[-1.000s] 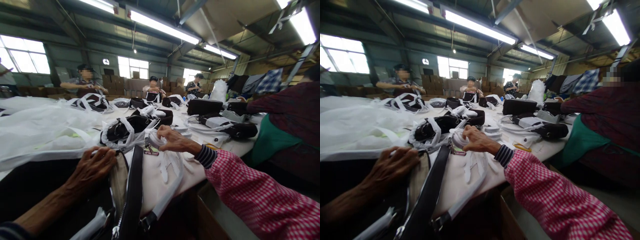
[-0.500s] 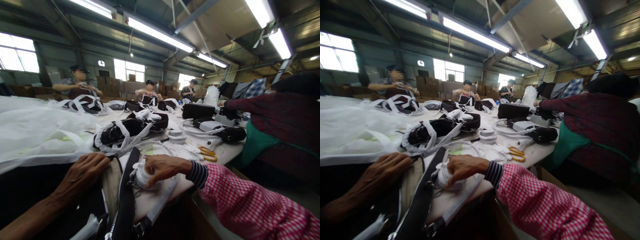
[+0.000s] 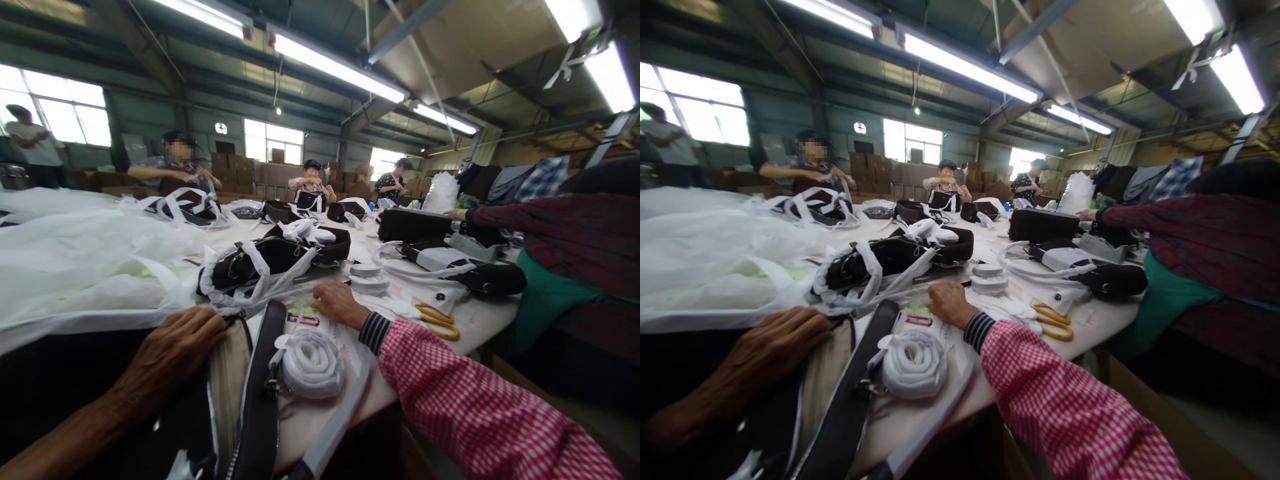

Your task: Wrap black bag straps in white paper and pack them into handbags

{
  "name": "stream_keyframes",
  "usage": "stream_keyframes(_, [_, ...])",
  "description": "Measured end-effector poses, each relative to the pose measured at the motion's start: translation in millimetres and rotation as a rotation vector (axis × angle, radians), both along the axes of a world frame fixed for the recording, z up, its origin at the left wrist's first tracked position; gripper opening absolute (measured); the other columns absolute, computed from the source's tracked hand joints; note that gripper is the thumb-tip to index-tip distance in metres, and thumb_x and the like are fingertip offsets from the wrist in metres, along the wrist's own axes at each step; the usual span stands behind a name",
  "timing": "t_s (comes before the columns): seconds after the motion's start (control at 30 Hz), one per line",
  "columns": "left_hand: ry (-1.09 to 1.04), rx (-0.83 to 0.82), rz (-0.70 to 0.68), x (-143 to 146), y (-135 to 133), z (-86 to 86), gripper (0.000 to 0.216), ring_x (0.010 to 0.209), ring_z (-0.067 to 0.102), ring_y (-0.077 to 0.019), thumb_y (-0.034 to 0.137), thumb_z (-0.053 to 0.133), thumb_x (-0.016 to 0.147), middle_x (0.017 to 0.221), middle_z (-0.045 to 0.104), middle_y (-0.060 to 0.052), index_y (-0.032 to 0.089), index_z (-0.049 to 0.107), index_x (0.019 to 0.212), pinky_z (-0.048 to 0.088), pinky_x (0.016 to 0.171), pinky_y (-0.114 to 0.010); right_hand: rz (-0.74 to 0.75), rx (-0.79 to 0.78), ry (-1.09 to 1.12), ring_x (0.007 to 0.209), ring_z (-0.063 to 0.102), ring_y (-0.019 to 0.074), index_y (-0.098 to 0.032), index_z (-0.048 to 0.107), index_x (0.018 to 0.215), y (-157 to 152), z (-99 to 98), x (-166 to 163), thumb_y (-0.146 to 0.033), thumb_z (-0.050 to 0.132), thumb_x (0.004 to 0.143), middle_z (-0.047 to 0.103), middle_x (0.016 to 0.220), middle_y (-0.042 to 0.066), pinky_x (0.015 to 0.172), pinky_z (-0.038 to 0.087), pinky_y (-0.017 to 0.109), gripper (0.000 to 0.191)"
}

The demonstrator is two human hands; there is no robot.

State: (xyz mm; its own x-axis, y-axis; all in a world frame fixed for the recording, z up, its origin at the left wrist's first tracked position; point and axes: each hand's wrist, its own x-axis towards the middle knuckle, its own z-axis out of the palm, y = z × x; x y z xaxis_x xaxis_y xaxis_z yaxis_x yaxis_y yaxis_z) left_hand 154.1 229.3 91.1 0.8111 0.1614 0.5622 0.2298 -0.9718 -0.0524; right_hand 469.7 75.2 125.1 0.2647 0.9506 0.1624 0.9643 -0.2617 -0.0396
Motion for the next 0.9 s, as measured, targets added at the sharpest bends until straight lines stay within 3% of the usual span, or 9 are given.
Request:
stream_keyframes(0.4, [-0.003, 0.023, 0.017, 1, -1, 0.8, 0.025, 0.085, 0.057, -0.0244, 0.028, 0.042, 0.106, 0.09, 0.063, -0.004, 0.023, 0.062, 0.091, 0.037, 0.082, -0.038, -0.035, -0.042, -0.176, 0.104, 0.071, 0.0305, -0.01, 0.075, 0.109, 0, -7.0, -8, -0.015, 0.051, 0.094, 0.076, 0.108, 0.019, 0.084, 0.049, 0.035, 0.028])
stream_keyframes(0.6, [0.013, 0.024, 0.028, 2, -1, 1.2, 0.022, 0.086, 0.056, -0.0241, 0.024, 0.045, 0.105, 0.09, 0.062, -0.004, 0.023, 0.062, 0.09, 0.036, 0.082, -0.037, -0.029, -0.016, -0.164, 0.101, 0.071, 0.0277, -0.015, 0.076, 0.1, -3, -1.0, -7, -0.03, 0.05, 0.102, 0.078, 0.103, 0.016, 0.082, 0.047, 0.032, 0.03])
stream_keyframes(0.73, [-0.004, 0.032, 0.017, 2, -1, 1.2, 0.022, 0.086, 0.056, -0.0238, 0.022, 0.045, 0.104, 0.09, 0.063, -0.004, 0.023, 0.062, 0.089, 0.037, 0.082, -0.036, -0.042, 0.035, -0.15, 0.087, 0.07, 0.0217, -0.02, 0.074, 0.089, -26, 16.9, -17, -0.028, 0.05, 0.099, 0.077, 0.091, 0.009, 0.072, 0.041, 0.029, 0.028])
stream_keyframes(0.9, [-0.007, 0.056, 0.019, 2, -1, -0.2, 0.023, 0.085, 0.056, -0.0237, 0.022, 0.044, 0.104, 0.088, 0.061, -0.004, 0.023, 0.061, 0.087, 0.037, 0.081, -0.036, -0.082, 0.051, -0.079, 0.064, 0.057, 0.0157, -0.019, 0.065, 0.067, -83, 35.3, -13, -0.025, 0.057, 0.089, 0.066, 0.068, 0.001, 0.06, 0.028, 0.029, 0.024])
